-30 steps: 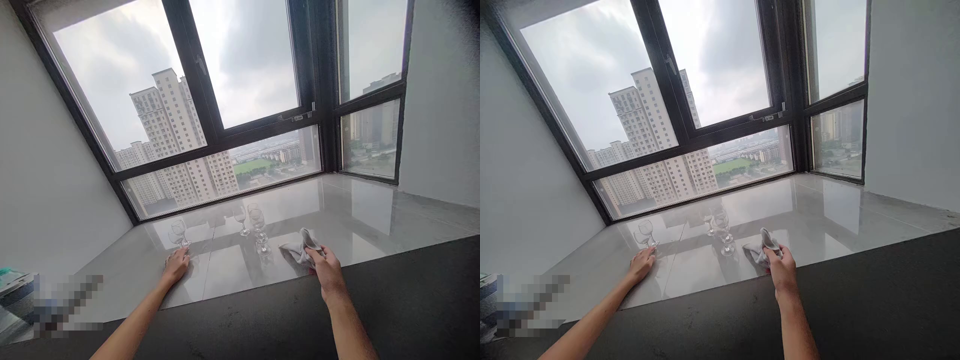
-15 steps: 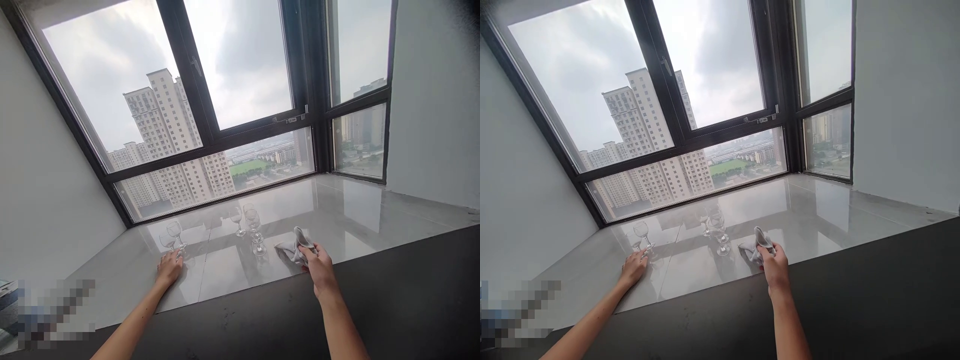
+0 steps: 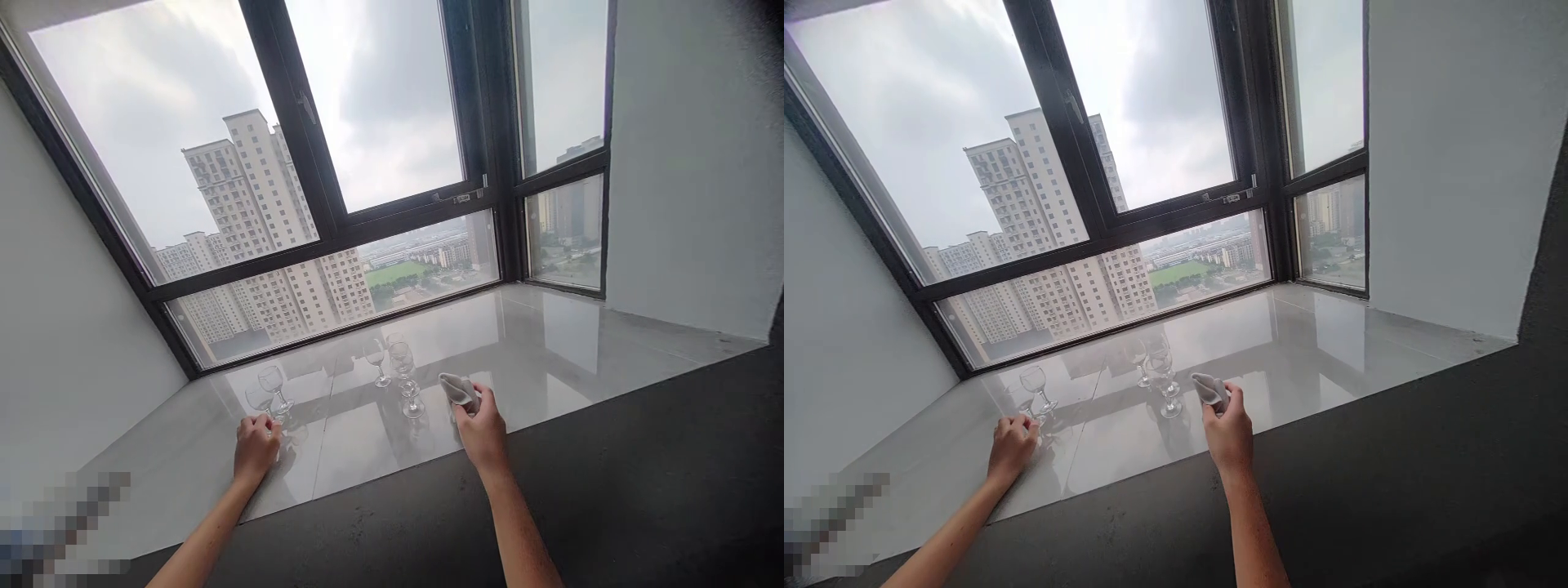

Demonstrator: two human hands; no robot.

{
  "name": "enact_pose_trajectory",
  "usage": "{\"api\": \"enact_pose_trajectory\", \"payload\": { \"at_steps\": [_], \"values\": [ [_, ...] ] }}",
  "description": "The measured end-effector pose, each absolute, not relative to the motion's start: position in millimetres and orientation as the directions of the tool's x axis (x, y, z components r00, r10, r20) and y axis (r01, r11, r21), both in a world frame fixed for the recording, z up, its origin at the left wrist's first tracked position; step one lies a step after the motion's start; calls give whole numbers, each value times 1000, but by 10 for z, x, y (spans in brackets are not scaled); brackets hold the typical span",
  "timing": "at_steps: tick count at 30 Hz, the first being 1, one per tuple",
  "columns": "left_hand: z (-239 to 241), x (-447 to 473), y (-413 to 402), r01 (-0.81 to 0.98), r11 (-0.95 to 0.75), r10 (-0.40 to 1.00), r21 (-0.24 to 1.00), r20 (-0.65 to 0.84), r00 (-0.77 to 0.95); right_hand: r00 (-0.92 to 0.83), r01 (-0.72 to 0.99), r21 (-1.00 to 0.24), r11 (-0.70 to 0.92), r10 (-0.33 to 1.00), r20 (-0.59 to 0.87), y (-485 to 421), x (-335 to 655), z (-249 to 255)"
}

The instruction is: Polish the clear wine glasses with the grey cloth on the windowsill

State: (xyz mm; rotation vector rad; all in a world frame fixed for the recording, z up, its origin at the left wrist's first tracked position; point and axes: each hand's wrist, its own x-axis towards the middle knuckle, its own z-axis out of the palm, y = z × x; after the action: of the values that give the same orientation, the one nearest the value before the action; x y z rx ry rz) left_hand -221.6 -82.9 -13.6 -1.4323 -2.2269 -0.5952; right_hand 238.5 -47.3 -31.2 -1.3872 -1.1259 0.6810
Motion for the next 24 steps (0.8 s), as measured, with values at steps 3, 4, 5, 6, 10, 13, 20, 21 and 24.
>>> {"api": "enact_pose_trajectory", "payload": {
  "at_steps": [3,4,5,6,10,13,20,21,24],
  "values": [
    [-117,-2188,-880,945,301,744,131,588,-318,299,452,-879,153,902,311,-491,2287,-322],
    [-102,-2155,-893,956,258,754,137,591,-288,285,501,-853,149,902,324,-488,2263,-326],
    [-78,-2099,-902,969,204,772,143,585,-248,278,536,-833,138,902,329,-480,2246,-332],
    [-47,-2012,-905,979,139,795,149,573,-200,277,560,-819,128,902,331,-469,2236,-339],
    [89,-1317,-868,965,-189,892,181,443,92,287,579,-807,119,896,338,-415,2244,-378],
    [81,-587,-772,876,-436,881,205,297,369,285,580,-805,123,895,342,-406,2266,-416],
    [-206,402,-404,920,-371,928,123,94,362,243,521,-822,229,884,400,-414,2336,-502],
    [-224,432,-378,931,-348,937,112,86,340,241,515,-825,234,884,402,-408,2345,-507],
    [-219,413,-381,942,-325,944,83,88,318,236,502,-831,238,887,397,-396,2364,-506]
  ]
}}
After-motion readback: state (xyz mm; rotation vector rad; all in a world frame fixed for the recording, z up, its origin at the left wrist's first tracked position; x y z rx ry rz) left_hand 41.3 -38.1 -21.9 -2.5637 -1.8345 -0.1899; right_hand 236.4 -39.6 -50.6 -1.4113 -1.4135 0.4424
